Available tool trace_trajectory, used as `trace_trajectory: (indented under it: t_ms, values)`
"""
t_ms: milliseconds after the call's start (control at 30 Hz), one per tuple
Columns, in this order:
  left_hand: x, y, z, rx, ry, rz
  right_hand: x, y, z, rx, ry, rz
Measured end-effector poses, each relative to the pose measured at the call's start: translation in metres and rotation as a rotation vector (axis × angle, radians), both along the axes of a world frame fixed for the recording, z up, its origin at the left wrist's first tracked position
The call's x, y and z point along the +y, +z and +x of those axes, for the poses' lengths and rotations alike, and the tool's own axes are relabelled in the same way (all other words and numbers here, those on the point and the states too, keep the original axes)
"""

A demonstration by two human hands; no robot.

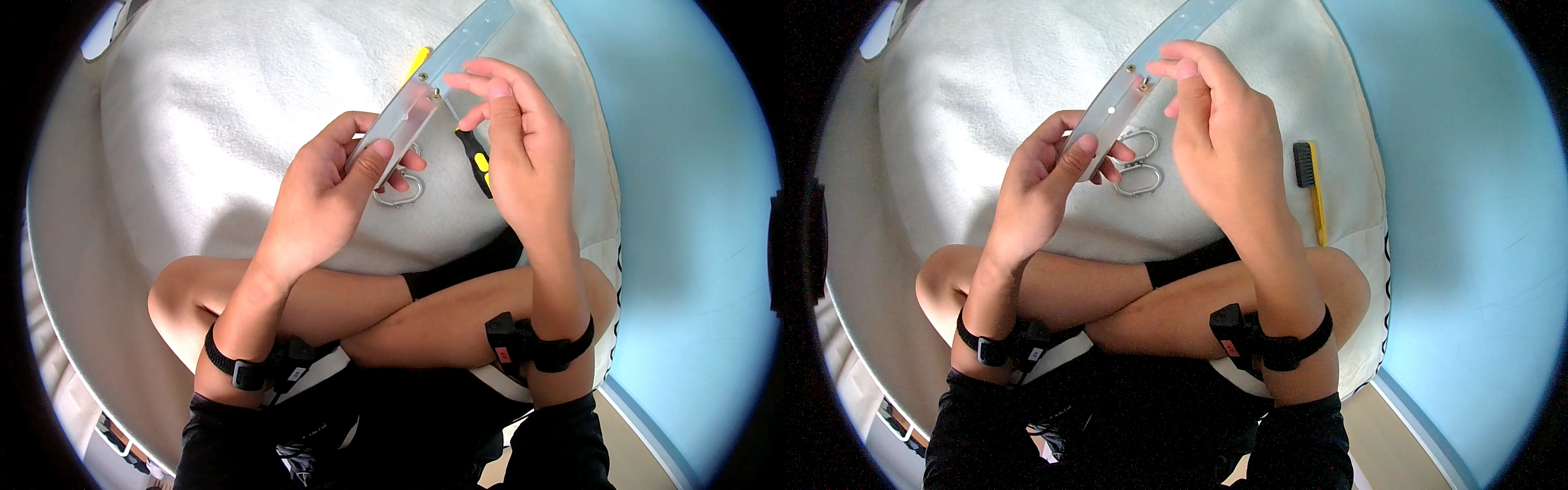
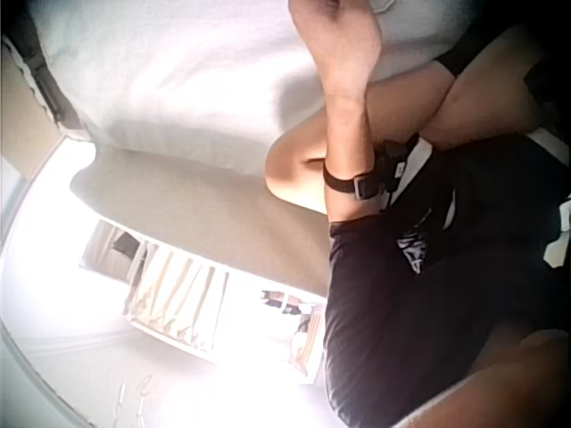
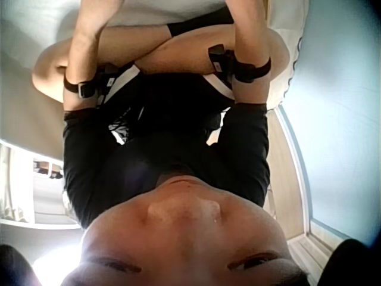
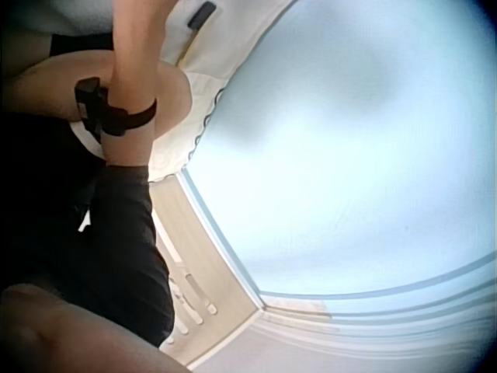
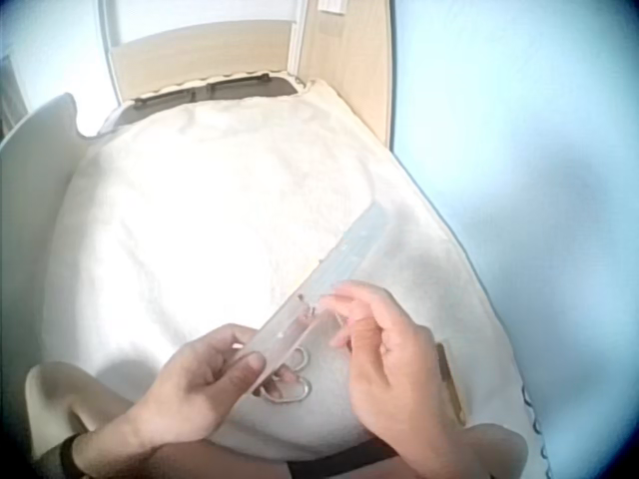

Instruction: The person places a small metal pin into a hole on a metal bar and then picks up and handles two metal rings.

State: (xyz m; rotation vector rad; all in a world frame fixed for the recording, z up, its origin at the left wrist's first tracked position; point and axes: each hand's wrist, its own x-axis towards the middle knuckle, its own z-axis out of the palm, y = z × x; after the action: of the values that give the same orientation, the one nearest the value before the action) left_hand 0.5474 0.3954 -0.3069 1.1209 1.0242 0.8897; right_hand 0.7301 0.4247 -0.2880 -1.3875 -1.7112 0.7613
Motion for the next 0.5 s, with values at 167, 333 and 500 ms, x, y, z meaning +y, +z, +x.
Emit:
trace_trajectory:
  t_ms: [167,333,500]
  values:
    - [0.0,0.0,-0.0006,-0.002,-0.001,-0.004,-0.0016,-0.0012,-0.0003,-0.04,-0.009,-0.022]
    - [0.0004,0.0005,-0.0008,-0.019,-0.003,-0.006,-0.0018,0.0024,0.0009,-0.03,0.005,-0.006]
    - [0.0004,0.0005,-0.0008,-0.031,0.002,-0.023,-0.0025,-0.0016,0.0004,-0.045,0.0,-0.01]
